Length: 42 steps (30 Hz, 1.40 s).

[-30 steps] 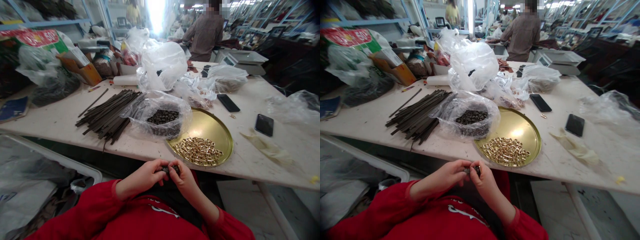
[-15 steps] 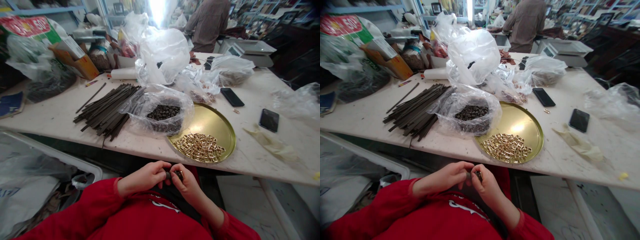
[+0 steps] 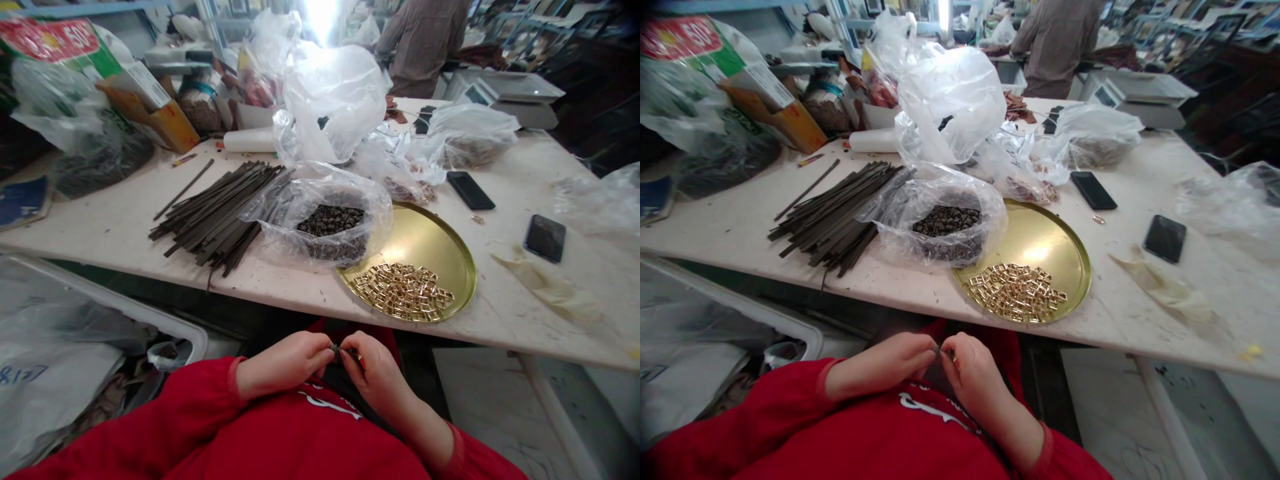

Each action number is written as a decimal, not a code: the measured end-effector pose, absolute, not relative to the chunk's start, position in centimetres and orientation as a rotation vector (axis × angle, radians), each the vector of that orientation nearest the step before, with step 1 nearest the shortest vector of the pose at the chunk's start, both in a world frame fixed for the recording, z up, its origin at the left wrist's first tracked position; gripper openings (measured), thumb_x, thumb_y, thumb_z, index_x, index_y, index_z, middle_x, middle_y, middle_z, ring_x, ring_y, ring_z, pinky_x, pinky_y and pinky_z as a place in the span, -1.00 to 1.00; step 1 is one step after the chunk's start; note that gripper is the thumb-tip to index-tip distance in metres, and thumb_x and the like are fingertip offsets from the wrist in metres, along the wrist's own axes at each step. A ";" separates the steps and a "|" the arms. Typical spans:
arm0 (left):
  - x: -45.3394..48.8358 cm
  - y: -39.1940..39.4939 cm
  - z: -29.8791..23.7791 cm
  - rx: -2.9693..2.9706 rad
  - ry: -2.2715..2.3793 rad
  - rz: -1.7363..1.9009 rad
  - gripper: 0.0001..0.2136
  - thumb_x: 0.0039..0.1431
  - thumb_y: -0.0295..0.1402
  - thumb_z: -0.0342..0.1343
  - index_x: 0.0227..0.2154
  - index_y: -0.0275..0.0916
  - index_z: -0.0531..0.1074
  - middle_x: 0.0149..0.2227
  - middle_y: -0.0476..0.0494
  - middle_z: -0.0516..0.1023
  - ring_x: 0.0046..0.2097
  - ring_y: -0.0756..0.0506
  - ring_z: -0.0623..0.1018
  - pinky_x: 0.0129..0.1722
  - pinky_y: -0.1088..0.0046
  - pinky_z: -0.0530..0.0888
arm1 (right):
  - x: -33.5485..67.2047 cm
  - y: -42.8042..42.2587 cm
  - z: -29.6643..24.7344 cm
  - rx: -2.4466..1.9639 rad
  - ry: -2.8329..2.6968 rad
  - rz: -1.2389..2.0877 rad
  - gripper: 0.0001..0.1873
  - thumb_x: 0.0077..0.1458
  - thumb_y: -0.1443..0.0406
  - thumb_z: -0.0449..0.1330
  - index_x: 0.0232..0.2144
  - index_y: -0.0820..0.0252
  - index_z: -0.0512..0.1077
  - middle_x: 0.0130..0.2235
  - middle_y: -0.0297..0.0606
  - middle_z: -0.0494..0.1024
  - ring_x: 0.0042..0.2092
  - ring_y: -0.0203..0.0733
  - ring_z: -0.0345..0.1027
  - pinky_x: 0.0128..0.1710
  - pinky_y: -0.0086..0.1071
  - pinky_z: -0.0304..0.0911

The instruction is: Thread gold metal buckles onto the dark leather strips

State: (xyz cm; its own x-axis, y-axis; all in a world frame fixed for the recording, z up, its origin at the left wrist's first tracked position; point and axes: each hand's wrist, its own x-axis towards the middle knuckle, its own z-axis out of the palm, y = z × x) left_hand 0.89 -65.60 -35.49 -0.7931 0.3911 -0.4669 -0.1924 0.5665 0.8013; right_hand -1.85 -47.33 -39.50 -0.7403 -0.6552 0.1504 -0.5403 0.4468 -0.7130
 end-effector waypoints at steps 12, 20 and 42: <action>1.3 -64.5 -36.5 0.171 2.296 1.103 -0.74 0.18 -0.33 -0.17 -0.54 -0.29 0.31 -0.53 -0.01 0.39 -0.50 0.04 0.33 -0.50 0.56 0.18 | -1.3 -46.9 -40.0 -0.780 2.406 -1.258 -0.89 0.11 0.29 -0.01 -0.41 0.18 0.28 -0.45 -0.30 0.40 -0.41 -0.29 0.27 -0.41 -0.42 0.21; 1.0 -65.2 -34.6 0.132 1.974 1.270 -0.74 0.17 -0.32 -0.18 -0.55 -0.29 0.27 -0.59 0.04 0.30 -0.55 0.07 0.30 -0.54 0.61 0.22 | -1.0 -46.5 -39.9 -0.740 2.195 -1.422 -0.78 0.18 0.23 -0.07 -0.18 0.17 0.28 -0.24 -0.22 0.44 -0.20 -0.26 0.34 -0.20 -0.41 0.25; 0.2 -65.6 -34.9 0.339 2.405 0.960 -0.70 0.22 -0.26 -0.16 -0.47 -0.31 0.35 -0.49 -0.07 0.40 -0.50 0.02 0.30 -0.53 0.52 0.11 | -0.8 -47.7 -40.0 -0.556 2.236 -1.555 -0.54 0.08 0.17 0.07 0.02 0.18 0.14 -0.36 -0.30 0.36 -0.41 -0.30 0.25 -0.38 -0.42 0.24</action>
